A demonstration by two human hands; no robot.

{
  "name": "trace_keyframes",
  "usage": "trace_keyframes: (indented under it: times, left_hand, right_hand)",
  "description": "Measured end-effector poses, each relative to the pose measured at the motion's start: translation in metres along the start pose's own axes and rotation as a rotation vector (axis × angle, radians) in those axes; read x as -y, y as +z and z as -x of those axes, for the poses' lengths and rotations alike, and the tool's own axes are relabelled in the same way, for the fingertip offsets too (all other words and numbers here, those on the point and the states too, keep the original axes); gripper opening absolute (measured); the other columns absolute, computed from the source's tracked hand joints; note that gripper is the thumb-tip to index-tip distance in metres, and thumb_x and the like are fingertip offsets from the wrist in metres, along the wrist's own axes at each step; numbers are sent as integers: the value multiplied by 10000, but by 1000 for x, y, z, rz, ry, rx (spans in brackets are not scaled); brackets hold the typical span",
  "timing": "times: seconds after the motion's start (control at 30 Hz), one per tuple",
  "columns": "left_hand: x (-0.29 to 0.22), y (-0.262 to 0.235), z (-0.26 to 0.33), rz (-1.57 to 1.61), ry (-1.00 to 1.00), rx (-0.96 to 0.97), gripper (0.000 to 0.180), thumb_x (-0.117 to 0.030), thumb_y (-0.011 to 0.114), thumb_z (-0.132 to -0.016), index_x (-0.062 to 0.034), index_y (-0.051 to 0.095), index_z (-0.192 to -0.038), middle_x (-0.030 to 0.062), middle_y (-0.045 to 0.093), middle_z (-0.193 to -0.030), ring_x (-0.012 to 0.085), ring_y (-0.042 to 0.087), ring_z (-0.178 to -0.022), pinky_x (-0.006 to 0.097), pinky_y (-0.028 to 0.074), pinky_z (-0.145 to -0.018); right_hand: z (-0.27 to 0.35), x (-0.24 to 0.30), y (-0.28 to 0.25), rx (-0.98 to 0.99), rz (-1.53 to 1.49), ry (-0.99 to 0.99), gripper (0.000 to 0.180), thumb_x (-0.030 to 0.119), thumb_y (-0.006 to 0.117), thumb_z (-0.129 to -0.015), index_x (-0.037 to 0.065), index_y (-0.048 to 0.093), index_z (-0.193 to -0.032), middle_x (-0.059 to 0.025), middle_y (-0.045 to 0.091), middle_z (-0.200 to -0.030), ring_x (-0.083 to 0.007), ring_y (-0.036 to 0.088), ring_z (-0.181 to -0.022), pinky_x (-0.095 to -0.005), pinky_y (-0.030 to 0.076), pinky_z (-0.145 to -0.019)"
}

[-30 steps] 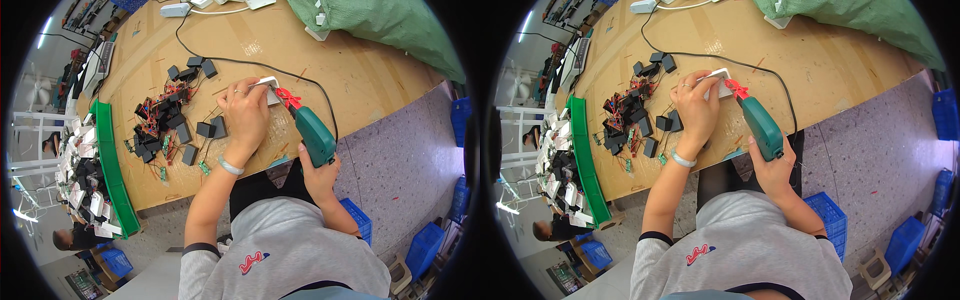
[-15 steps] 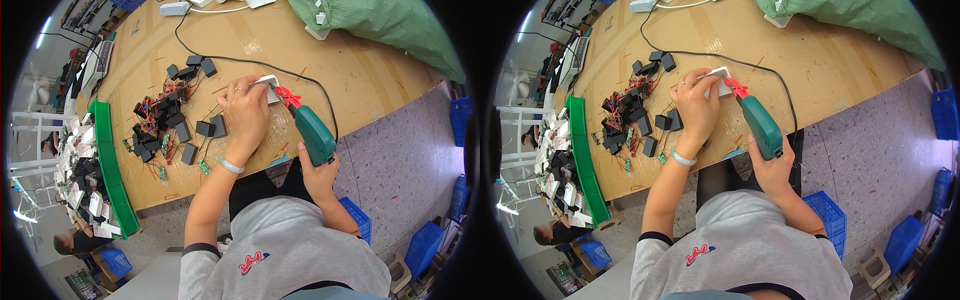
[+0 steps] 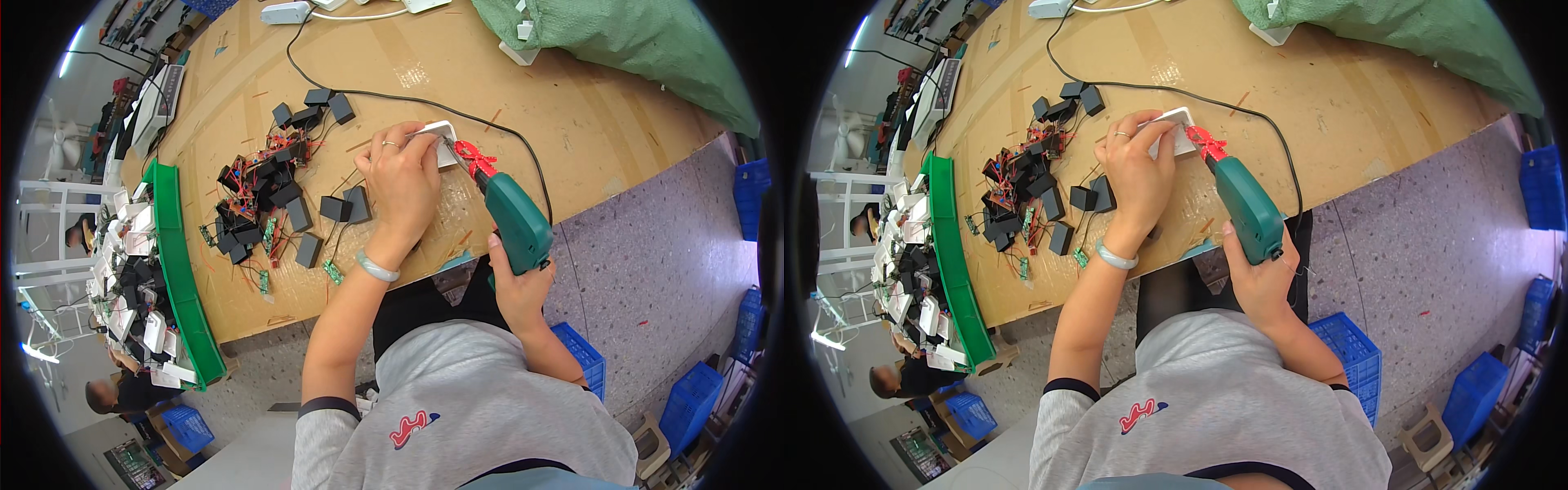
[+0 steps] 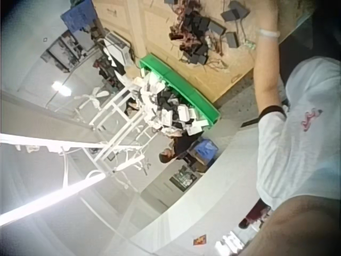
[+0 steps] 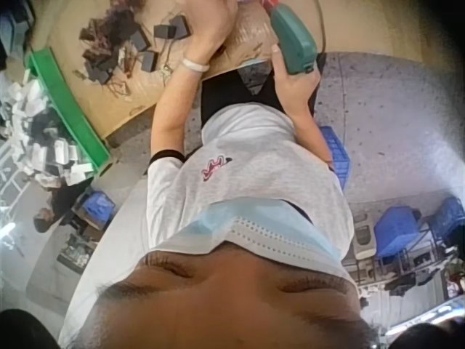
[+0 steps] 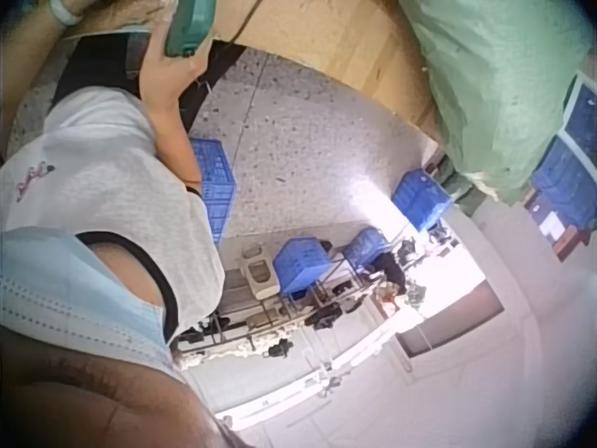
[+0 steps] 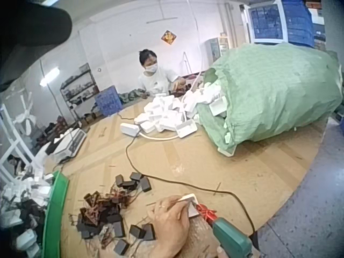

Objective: Assembling electronic circuits into white plastic enclosures using a glue gun.

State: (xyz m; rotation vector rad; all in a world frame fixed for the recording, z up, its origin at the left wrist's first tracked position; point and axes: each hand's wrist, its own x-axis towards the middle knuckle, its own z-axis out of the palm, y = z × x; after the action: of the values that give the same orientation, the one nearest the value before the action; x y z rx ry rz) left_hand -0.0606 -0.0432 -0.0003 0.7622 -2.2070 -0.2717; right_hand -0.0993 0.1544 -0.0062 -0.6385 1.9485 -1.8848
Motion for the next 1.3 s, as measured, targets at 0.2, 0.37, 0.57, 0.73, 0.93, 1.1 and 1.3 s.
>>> trace_keyframes:
  times: [0.2, 0.37, 0.57, 0.73, 0.93, 1.1, 1.3]
  left_hand:
    - [0, -1, 0, 5, -15, -1, 64, -117, 750, -837, -126, 774, -895, 6, 709, -1055, 220, 626, -1027, 382, 360, -909]
    - [-1, 0, 0, 9, -9, -4, 62, -118, 750, -839, -120, 774, -895, 5, 709, -1056, 218, 625, -1019, 382, 360, -907]
    - [-1, 0, -1, 3, -28, 1, 61, -115, 752, -837, -115, 775, -893, 5, 708, -1045, 219, 623, -1009, 385, 360, -903]
    - [-1, 1, -1, 10, -14, -9, 59, -116, 754, -834, -116, 775, -890, 2, 705, -1036, 219, 622, -1005, 386, 358, -900]
    - [-1, 0, -1, 4, -13, -8, 60, -114, 752, -835, -123, 776, -889, 0, 703, -1044, 217, 619, -1012, 389, 356, -905]
    - [0, 1, 0, -3, -9, -3, 61, -112, 750, -834, -125, 775, -889, -1, 702, -1044, 220, 616, -1019, 391, 354, -909]
    - [0, 2, -1, -11, -13, 7, 75, -105, 749, -826, -126, 774, -893, 0, 700, -1052, 225, 612, -1031, 395, 351, -911]
  right_hand:
    - [0, 2, 2, 29, 0, 32, 195, 33, 723, -925, -38, 633, -1083, -38, 657, -943, -85, 585, -828, -239, 484, -741]
    - [0, 0, 3, 25, 3, 20, 197, 29, 719, -928, -38, 629, -1090, -42, 655, -945, -85, 585, -834, -240, 485, -741]
    - [1, 0, 4, 30, 60, 7, 202, 30, 721, -929, -37, 625, -1093, -48, 658, -950, -93, 590, -846, -248, 488, -753]
    - [1, 0, 5, 17, 23, 15, 194, 31, 723, -927, -35, 627, -1083, -51, 660, -948, -96, 593, -845, -254, 491, -754]
    - [0, -2, 5, 14, 123, -98, 186, 44, 728, -925, -29, 635, -1068, -53, 656, -925, -108, 588, -821, -263, 490, -745]
    - [4, -1, 4, 20, 156, -78, 187, 46, 727, -925, -31, 635, -1069, -50, 650, -921, -108, 583, -811, -263, 487, -740]
    - [10, 0, -2, -57, 22, -66, 182, 63, 723, -930, -25, 690, -1086, -58, 722, -964, -74, 628, -751, -244, 512, -659]
